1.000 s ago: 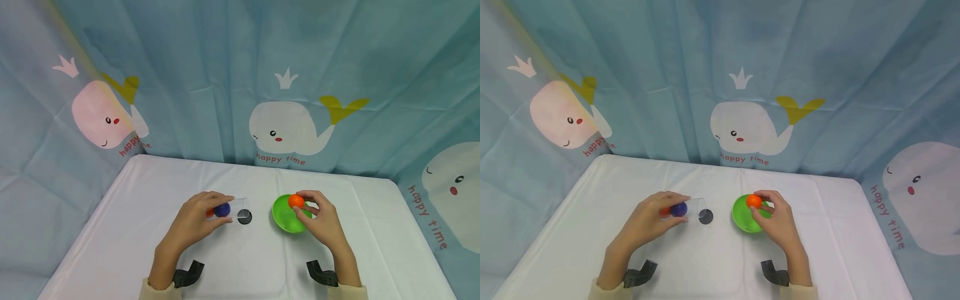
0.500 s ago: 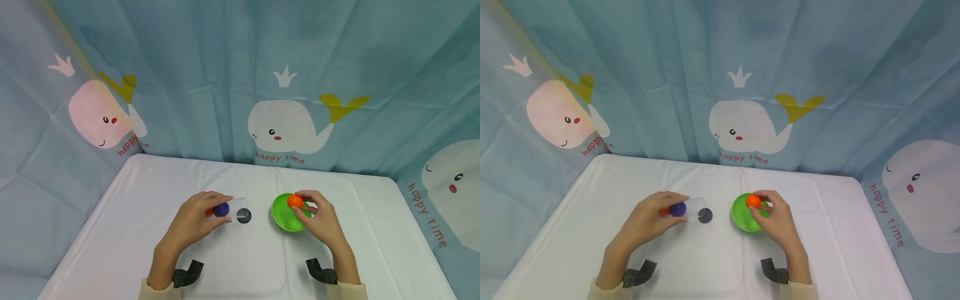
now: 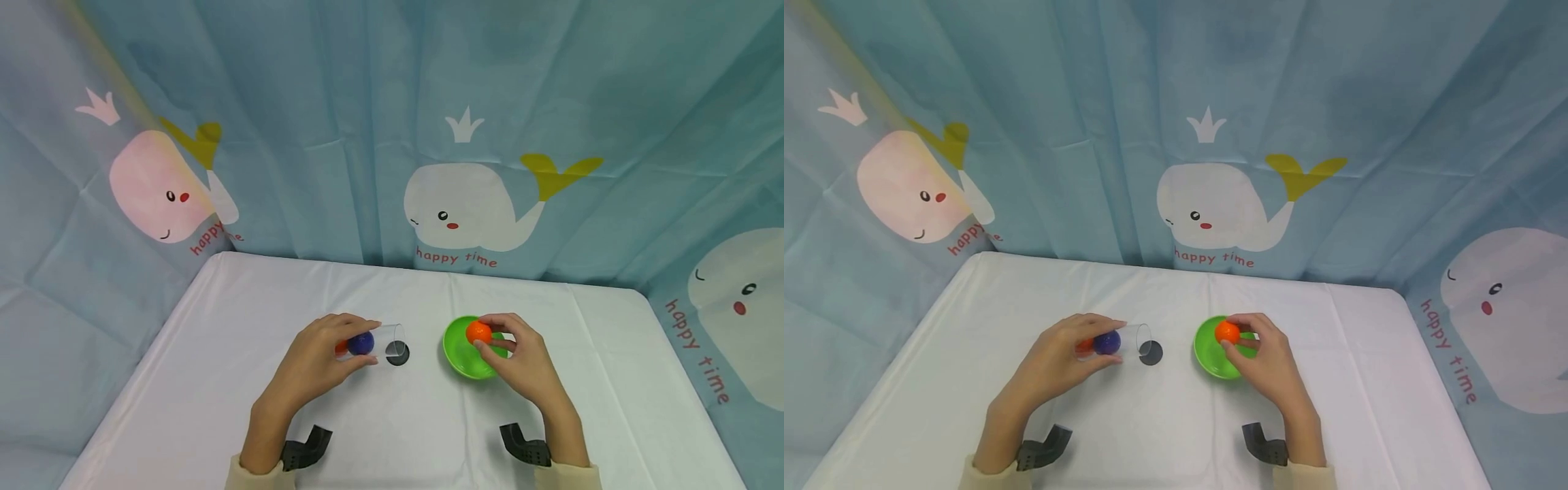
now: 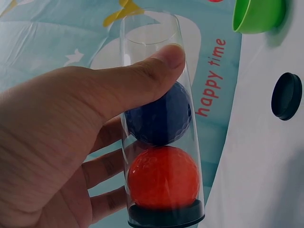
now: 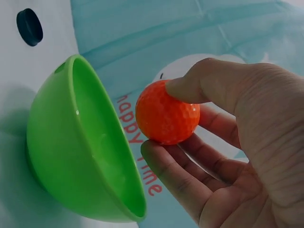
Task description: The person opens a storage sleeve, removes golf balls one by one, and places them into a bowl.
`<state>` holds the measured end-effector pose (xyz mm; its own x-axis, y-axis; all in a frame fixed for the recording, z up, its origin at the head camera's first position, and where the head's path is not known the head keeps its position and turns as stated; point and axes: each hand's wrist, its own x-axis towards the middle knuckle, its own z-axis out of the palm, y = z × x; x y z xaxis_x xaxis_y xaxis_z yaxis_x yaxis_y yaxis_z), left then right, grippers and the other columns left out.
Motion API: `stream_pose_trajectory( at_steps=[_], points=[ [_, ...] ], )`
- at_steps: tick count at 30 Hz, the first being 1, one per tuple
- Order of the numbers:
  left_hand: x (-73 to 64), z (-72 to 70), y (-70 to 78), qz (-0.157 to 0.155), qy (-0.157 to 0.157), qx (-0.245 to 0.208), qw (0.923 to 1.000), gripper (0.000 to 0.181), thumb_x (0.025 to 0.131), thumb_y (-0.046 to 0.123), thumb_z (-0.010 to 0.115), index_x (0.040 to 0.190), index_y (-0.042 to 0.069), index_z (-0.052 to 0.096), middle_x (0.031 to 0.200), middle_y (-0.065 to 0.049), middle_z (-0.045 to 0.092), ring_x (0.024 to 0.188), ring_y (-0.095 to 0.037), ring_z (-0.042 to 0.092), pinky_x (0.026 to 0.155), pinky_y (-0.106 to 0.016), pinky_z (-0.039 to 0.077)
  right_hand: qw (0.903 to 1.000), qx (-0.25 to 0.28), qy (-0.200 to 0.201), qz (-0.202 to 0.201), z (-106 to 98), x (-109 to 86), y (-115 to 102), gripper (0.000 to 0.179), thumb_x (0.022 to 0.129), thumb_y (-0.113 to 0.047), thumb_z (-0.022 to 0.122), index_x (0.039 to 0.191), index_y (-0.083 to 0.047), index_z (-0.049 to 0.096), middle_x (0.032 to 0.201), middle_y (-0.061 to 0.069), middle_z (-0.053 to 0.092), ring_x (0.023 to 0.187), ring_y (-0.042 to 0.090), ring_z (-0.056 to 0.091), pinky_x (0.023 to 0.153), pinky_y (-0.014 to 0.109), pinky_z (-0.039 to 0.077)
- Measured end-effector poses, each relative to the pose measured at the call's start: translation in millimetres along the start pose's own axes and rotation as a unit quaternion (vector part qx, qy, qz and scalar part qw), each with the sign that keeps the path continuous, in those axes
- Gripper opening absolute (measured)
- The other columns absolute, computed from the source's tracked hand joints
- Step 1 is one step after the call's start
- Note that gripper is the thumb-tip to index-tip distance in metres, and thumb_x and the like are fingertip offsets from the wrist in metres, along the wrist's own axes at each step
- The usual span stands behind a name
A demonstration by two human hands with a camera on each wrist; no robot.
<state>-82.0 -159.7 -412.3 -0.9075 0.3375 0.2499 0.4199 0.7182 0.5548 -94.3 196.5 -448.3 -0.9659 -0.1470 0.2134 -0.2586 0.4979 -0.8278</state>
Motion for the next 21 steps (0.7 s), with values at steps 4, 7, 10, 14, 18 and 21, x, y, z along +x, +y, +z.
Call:
stream_pose_trajectory(
  at_steps=[4,7,10,14,18,21],
  points=[
    [0.3,1.1,-0.4,0.008,0.006,0.000,1.0000,0.054,0.080,0.036,0.093,0.132,0.033,0.075,0.124,0.012,0.075,0.116,-0.011,0.071,0.099,-0.042,0.061,0.9999,-0.005,-0.006,0.011,0.4,0.1,1.5,0.036,0.093,-0.006,0.081,0.127,-0.008,0.069,0.126,0.008,0.069,0.112,0.017,0.067,0.091,0.019,0.061],
    [0.1,1.2,-0.3,0.011,0.008,0.000,0.9999,0.055,0.080,0.036,0.094,0.132,0.033,0.076,0.124,0.012,0.076,0.116,-0.012,0.072,0.098,-0.043,0.061,0.9997,-0.008,-0.009,0.019,0.3,-0.5,1.4,0.036,0.094,-0.008,0.080,0.128,-0.008,0.069,0.127,0.008,0.069,0.112,0.016,0.067,0.090,0.016,0.060],
    [-1.1,0.5,-0.1,0.008,0.005,0.001,1.0000,0.055,0.080,0.036,0.093,0.132,0.033,0.075,0.124,0.012,0.076,0.116,-0.012,0.072,0.098,-0.042,0.061,0.9996,-0.007,-0.010,0.024,0.7,-0.6,1.1,0.036,0.094,-0.008,0.081,0.128,-0.009,0.070,0.127,0.008,0.070,0.112,0.019,0.068,0.090,0.015,0.060],
    [-0.4,1.0,0.7,0.001,-0.002,-0.002,1.0000,0.053,0.081,0.038,0.092,0.132,0.033,0.075,0.124,0.013,0.075,0.116,-0.011,0.071,0.100,-0.042,0.061,0.9997,-0.016,-0.006,0.018,0.9,0.1,1.8,0.036,0.094,-0.009,0.080,0.129,-0.009,0.070,0.127,0.007,0.070,0.113,0.022,0.068,0.092,0.022,0.062],
    [0.2,1.5,1.8,-0.001,-0.009,-0.007,0.9999,0.053,0.082,0.038,0.092,0.132,0.032,0.075,0.125,0.012,0.075,0.117,-0.011,0.071,0.101,-0.042,0.060,0.9992,-0.026,0.026,-0.013,-0.3,0.7,0.0,0.034,0.095,-0.008,0.079,0.127,-0.007,0.071,0.128,0.008,0.071,0.116,0.015,0.069,0.098,0.030,0.061],
    [0.2,2.0,2.7,0.002,-0.010,-0.007,0.9999,0.054,0.081,0.038,0.092,0.132,0.031,0.075,0.125,0.011,0.076,0.117,-0.012,0.072,0.101,-0.043,0.060,0.9977,-0.026,0.053,-0.033,-2.2,0.4,-2.1,0.031,0.095,-0.006,0.078,0.125,-0.007,0.071,0.127,0.012,0.071,0.116,-0.002,0.066,0.100,0.025,0.060]
  ],
)
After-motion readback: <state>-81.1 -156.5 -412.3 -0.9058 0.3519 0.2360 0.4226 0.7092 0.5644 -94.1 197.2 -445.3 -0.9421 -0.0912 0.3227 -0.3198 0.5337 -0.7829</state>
